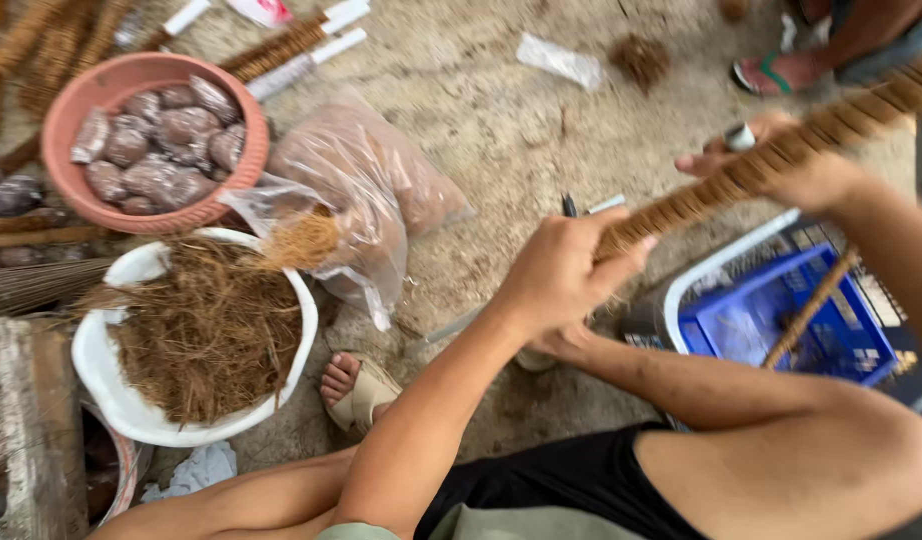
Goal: The person sits on the floor and wraps coconut coir around a long metal rod using a small cylindrical tool to secure the fibers. The person repeatedly pulls coir from a nearby container and wraps it tightly along the rod, occasionally adjusting the position of the rod and the wrapping tool.
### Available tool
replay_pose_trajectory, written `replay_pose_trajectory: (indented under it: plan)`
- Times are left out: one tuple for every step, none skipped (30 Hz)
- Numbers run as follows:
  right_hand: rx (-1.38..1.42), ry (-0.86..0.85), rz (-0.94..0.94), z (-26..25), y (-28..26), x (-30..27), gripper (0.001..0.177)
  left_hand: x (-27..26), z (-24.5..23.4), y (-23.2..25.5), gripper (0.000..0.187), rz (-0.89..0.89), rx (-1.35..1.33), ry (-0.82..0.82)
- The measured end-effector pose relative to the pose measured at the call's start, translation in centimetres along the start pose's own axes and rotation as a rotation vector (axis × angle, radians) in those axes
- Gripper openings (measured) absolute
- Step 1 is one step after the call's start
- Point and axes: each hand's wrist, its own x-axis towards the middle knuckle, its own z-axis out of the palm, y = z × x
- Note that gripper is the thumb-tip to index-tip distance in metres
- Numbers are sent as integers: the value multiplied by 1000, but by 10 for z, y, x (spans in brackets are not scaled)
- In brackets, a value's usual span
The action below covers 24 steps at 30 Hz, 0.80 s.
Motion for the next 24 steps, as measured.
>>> replay_pose_trajectory:
  plan:
    - [200,105,341,14,-3,-3,32,7,-14,-2,37,-77,-29,8]
    - [411,199,693,31,-10,-10,48,10,-25,-2,33,-46,-10,92]
    - [452,251,685,41,-16,-12,48,15,-36,-4,31,-14,10,174]
    - [496,302,673,48,-21,-9,48,21,-48,-5,31,19,34,258]
    - [539,353,660,52,-25,-5,49,26,-58,-7,32,-72,53,252]
    - [494,361,651,54,-30,-1,49,31,-66,-9,33,-162,68,242]
    - [448,369,642,55,-34,4,49,33,-70,-12,34,-252,82,232]
    - [407,377,644,57,-38,5,49,31,-70,-15,34,-236,79,245]
    - [412,379,633,57,-41,7,51,29,-69,-18,34,-220,77,257]
    - [411,391,623,54,-42,10,52,31,-68,-22,34,-195,74,265]
    - [411,403,613,51,-43,12,53,32,-68,-25,33,-113,63,267]
    - [371,402,624,47,-43,14,52,31,-70,-27,33,-30,57,273]
    - [332,401,635,43,-43,15,52,32,-72,-28,33,53,51,277]
    - [296,395,664,42,-44,10,51,29,-71,-30,32,-20,53,243]
    - [281,385,663,44,-43,8,52,28,-71,-31,31,-92,56,208]
    - [267,382,660,46,-40,10,53,29,-72,-32,30,-159,63,170]
    - [253,379,657,48,-38,10,55,30,-72,-32,30,-190,77,184]
    - [235,380,645,50,-36,11,53,31,-73,-30,30,-218,96,205]
    - [218,382,633,53,-34,12,51,32,-74,-28,31,-245,116,225]
    - [202,376,622,57,-33,13,50,32,-73,-27,32,-276,128,240]
    - [169,368,598,61,-33,12,52,31,-70,-25,34,-308,140,255]
    - [134,361,573,64,-34,11,54,32,-68,-23,36,-337,153,271]
    - [99,354,547,66,-36,10,56,31,-66,-21,37,-338,156,296]
    - [86,358,539,69,-38,9,56,30,-65,-20,39,-340,160,319]
